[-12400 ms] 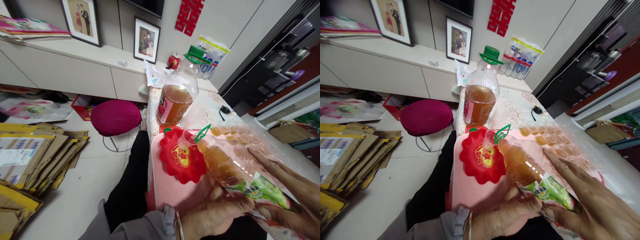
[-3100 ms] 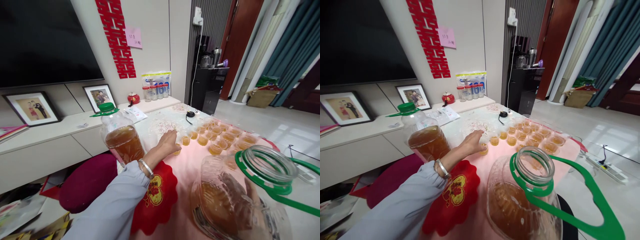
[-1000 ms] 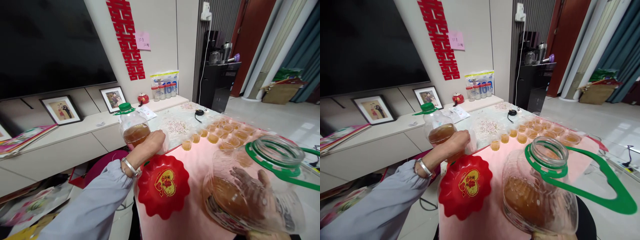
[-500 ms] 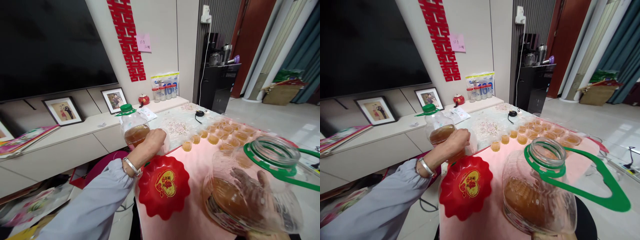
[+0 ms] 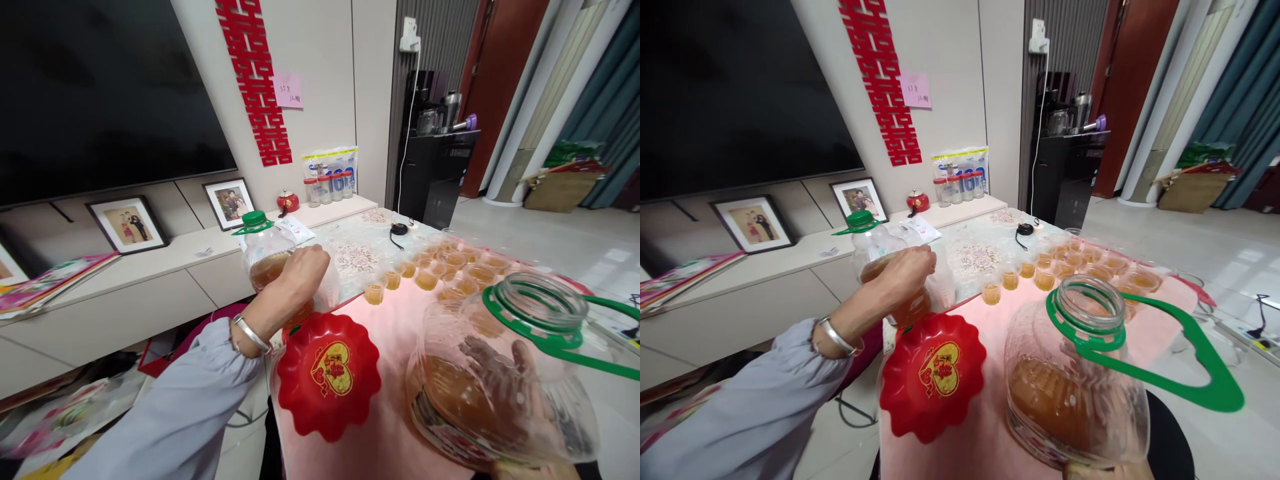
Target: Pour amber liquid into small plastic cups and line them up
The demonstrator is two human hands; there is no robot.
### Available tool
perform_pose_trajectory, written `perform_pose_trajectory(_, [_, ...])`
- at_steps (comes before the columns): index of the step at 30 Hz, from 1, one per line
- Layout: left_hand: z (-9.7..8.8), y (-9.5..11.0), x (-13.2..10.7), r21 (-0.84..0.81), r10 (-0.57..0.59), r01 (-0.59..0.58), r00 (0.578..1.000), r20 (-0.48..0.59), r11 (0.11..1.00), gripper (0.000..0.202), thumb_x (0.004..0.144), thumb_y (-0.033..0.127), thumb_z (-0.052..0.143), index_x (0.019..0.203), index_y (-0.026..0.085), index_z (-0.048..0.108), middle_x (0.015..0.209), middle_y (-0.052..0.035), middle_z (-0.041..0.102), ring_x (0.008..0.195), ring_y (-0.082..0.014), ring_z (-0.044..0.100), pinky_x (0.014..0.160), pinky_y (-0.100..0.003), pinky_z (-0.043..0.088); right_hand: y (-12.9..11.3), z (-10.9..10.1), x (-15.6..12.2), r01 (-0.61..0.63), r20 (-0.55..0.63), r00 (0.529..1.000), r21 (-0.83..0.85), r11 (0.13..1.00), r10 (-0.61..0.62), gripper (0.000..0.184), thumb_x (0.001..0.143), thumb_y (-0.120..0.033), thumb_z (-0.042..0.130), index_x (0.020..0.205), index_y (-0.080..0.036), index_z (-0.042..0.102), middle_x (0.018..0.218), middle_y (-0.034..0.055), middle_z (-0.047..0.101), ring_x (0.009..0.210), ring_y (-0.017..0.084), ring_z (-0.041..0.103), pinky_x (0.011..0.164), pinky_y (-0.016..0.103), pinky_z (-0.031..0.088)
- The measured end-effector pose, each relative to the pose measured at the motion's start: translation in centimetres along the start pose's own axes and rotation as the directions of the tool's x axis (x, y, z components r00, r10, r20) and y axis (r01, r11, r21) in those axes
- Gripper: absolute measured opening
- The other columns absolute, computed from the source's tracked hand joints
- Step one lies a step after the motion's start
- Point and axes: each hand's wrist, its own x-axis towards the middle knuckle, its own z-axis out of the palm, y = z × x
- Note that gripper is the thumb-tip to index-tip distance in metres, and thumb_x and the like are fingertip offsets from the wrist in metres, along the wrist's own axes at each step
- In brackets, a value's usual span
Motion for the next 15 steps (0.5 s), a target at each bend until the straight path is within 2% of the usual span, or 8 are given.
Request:
perform_pose_trajectory(4, [-1.0, -0.1, -1.2, 0.015, 0.026, -0.025, 0.999, -0.035, 1.0, 0.009, 0.102, 0.02, 0.063, 0.1, 0.015, 0.071, 0.105, -0.0043, 0.074, 0.093, -0.0166, 0.068, 0.087, -0.036, 0.059, 0.0, -0.3, -0.7, -0.055, 0.005, 0.998, 0.002, 0.998, 0.055, 0.108, 0.071, -0.07, 0.089, 0.163, -0.032, 0.047, 0.145, 0.0126, 0.072, 0.143, 0.046, 0.063, 0.108, 0.053, 0.064])
perform_pose_trajectory(7, [-0.5, 0.5, -3.3, -0.003, 0.101, -0.101, 0.994, -0.034, 0.995, 0.019, 0.098, 0.008, 0.054, 0.099, 0.016, 0.072, 0.105, -0.0072, 0.073, 0.092, -0.0185, 0.065, 0.083, -0.035, 0.052, 0.2, -0.5, -0.6, -0.027, -0.023, 0.999, -0.008, 1.0, 0.027, 0.115, 0.066, -0.075, 0.09, 0.162, -0.027, 0.048, 0.143, 0.0158, 0.073, 0.138, 0.048, 0.066, 0.106, 0.055, 0.064])
perform_pose_trajectory(12, [2.5, 2.3, -7.6, -0.067, 0.238, -0.233, 0.968, 0.081, 0.97, 0.034, 0.103, 0.006, 0.044, 0.098, 0.016, 0.076, 0.105, -0.0085, 0.076, 0.097, -0.0219, 0.066, 0.083, -0.037, 0.049, -0.4, -0.1, 0.1, 0.003, -0.045, 0.999, -0.031, 1.0, -0.004, 0.109, 0.069, -0.079, 0.086, 0.16, -0.028, 0.051, 0.139, 0.0156, 0.074, 0.13, 0.046, 0.071, 0.102, 0.057, 0.066])
perform_pose_trajectory(15, [4.7, 2.9, -9.3, -0.102, 0.274, -0.262, 0.953, 0.126, 0.96, 0.031, 0.104, 0.009, 0.046, 0.1, 0.016, 0.076, 0.104, -0.0083, 0.076, 0.097, -0.0231, 0.065, 0.086, -0.039, 0.05, -1.5, 0.3, 0.5, 0.0, -0.029, 1.0, -0.034, 0.999, -0.001, 0.108, 0.072, -0.083, 0.082, 0.16, -0.03, 0.051, 0.138, 0.0149, 0.074, 0.123, 0.043, 0.075, 0.097, 0.056, 0.068])
